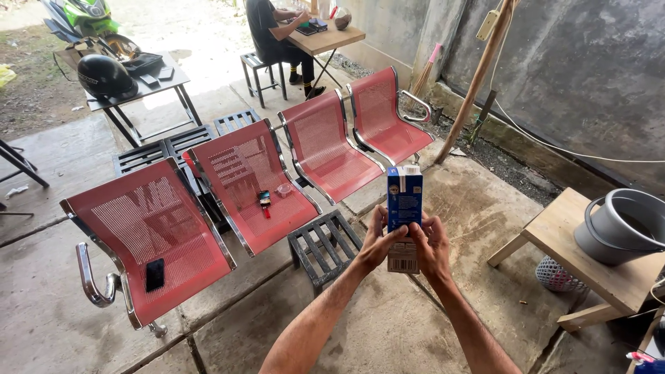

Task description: Organizing milk cartons on shelves and flattening an empty carton for disposal.

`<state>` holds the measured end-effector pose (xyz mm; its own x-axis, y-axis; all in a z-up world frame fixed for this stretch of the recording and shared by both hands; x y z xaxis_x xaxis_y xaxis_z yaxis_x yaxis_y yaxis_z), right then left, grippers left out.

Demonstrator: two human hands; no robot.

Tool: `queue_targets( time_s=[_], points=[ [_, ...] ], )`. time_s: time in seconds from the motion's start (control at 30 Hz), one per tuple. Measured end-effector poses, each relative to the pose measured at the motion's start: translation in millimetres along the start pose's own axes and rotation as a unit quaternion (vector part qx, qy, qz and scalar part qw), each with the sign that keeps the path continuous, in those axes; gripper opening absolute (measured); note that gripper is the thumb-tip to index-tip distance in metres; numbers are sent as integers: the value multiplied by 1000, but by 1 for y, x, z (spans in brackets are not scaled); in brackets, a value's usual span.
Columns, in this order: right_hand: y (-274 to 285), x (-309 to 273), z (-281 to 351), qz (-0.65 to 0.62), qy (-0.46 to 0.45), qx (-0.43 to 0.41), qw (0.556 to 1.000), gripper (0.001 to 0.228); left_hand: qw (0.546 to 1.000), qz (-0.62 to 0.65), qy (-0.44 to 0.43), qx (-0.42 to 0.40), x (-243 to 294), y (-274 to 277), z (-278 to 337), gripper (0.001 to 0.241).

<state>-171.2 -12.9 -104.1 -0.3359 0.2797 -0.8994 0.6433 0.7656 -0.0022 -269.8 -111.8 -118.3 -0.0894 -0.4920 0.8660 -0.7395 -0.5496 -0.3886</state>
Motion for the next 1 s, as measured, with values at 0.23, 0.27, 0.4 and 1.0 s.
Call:
queue_targets(
  time_s=[0.23,0.27,0.4,1.0],
  points=[
    [-16,-45,3,-14,4,2,1000,28,1000,4,-15,9,-11,-1,-1,51],
    [-17,-50,3,-11,3,1,1000,29,1000,5,-21,13,-15,0,-1,50],
    [-12,-43,4,-9,1,-5,1000,28,999,-19,-46,22,-32,9,-3,46],
    [-9,-45,-3,44,64,3,997,31,986,-104,-128,1,22,-11,11,25]
  ],
)
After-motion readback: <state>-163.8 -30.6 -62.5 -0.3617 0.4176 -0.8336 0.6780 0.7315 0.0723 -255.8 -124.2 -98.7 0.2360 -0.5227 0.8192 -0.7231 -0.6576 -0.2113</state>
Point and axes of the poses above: each hand's wrist, its own z-axis away from the middle knuckle, its own y-axis out of the back of the hand, x = y × z, the point moved 4 cm from there along -z, towards the middle knuckle
